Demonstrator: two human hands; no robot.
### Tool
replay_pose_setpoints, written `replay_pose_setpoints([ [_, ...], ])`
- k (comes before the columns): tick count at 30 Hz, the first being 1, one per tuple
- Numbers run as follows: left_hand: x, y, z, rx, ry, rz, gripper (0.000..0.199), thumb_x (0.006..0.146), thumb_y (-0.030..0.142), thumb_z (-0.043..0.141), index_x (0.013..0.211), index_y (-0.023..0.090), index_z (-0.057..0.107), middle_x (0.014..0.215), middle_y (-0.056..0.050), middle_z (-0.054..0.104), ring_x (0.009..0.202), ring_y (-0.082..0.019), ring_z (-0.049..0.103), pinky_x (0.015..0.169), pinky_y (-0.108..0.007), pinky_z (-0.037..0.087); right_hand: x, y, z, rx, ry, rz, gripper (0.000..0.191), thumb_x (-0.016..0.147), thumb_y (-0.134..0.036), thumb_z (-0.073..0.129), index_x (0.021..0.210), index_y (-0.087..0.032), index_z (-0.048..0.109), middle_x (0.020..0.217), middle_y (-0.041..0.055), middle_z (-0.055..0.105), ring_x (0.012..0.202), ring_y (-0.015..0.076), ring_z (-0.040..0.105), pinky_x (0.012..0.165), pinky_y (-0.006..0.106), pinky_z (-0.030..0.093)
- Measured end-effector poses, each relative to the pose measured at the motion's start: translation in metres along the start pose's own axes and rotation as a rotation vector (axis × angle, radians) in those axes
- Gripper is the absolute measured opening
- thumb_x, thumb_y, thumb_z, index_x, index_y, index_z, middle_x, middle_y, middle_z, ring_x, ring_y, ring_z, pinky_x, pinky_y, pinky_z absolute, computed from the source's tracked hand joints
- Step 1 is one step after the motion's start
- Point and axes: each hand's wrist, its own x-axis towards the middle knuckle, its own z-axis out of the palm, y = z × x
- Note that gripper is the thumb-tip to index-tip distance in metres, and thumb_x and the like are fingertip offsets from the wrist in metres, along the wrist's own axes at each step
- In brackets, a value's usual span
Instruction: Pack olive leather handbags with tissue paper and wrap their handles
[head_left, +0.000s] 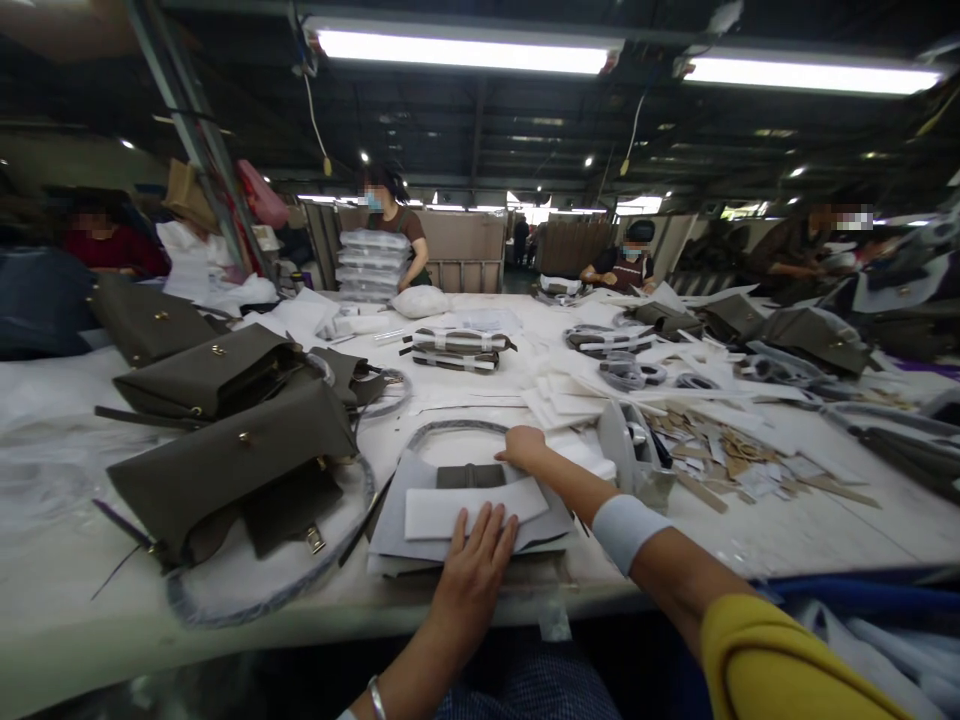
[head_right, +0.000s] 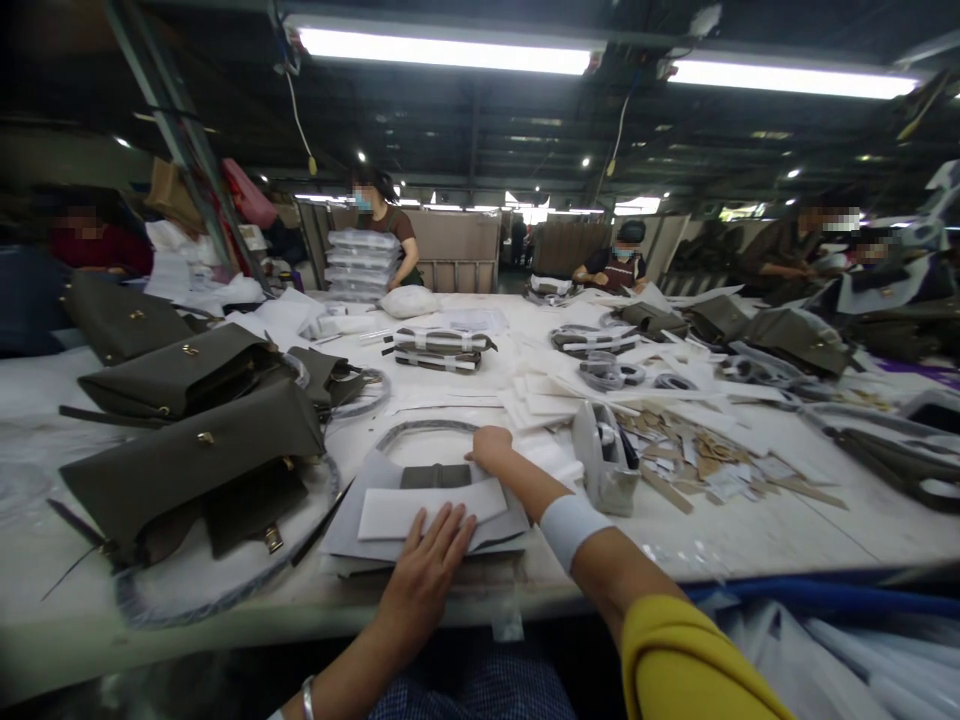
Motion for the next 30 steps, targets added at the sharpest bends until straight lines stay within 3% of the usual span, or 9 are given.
replay_pose_setpoints([
  [5,0.000,0.002,0.001,0.015,0.022,-0.015,0.059,0.090,0.003,0.035,0.148,0.016,0.038,0.152,-0.010,0.043,0.140,-0.027,0.038,0.115,-0.052,0.031,0.021,-0.004,0.004,0.011,-0.132,0.119,0.035,0.092,-0.040,0.064,0.115,-0.014,0.062,0.120,0.0102,0.063,0.108,0.0238,0.062,0.092,0.046,0.052],
  [11,0.000,0.002,0.002,0.001,0.036,-0.023,0.058,0.091,0.003,0.035,0.147,0.017,0.040,0.151,-0.009,0.045,0.138,-0.026,0.042,0.113,-0.051,0.033,0.029,0.010,0.007,0.199,-0.185,0.083,0.030,0.094,-0.036,0.061,0.115,-0.015,0.062,0.114,0.0078,0.064,0.098,0.0207,0.064,0.085,0.041,0.055],
  [17,0.001,0.001,0.000,-0.015,0.054,-0.020,0.059,0.090,0.002,0.034,0.146,0.016,0.042,0.150,-0.009,0.046,0.137,-0.027,0.043,0.114,-0.050,0.032,0.020,0.025,0.012,0.591,-0.035,-0.063,0.025,0.091,-0.035,0.064,0.099,-0.011,0.066,0.095,0.0065,0.071,0.083,0.0165,0.067,0.072,0.029,0.055],
  [20,0.001,0.000,0.000,-0.021,0.043,-0.021,0.060,0.089,0.001,0.034,0.147,0.016,0.041,0.150,-0.009,0.046,0.138,-0.026,0.042,0.114,-0.049,0.032,0.011,0.034,0.010,0.787,0.044,-0.142,0.025,0.087,-0.028,0.066,0.103,-0.010,0.066,0.092,0.0093,0.075,0.082,0.0159,0.069,0.071,0.024,0.054],
  [26,0.001,-0.002,0.000,-0.041,0.014,-0.026,0.063,0.087,0.001,0.035,0.148,0.017,0.039,0.151,-0.008,0.044,0.139,-0.025,0.041,0.115,-0.048,0.029,-0.014,0.056,0.002,1.025,0.205,-0.300,0.038,0.075,-0.044,0.071,0.094,-0.011,0.074,0.094,0.0109,0.077,0.087,0.0214,0.071,0.086,0.035,0.054],
  [30,0.003,-0.003,-0.002,-0.053,-0.002,-0.038,0.065,0.087,0.000,0.034,0.149,0.018,0.037,0.154,-0.007,0.040,0.141,-0.024,0.038,0.116,-0.048,0.029,-0.043,0.068,0.007,1.078,0.296,-0.359,0.035,0.073,-0.047,0.071,0.088,-0.015,0.077,0.091,0.0081,0.077,0.091,0.0249,0.071,0.092,0.040,0.053],
])
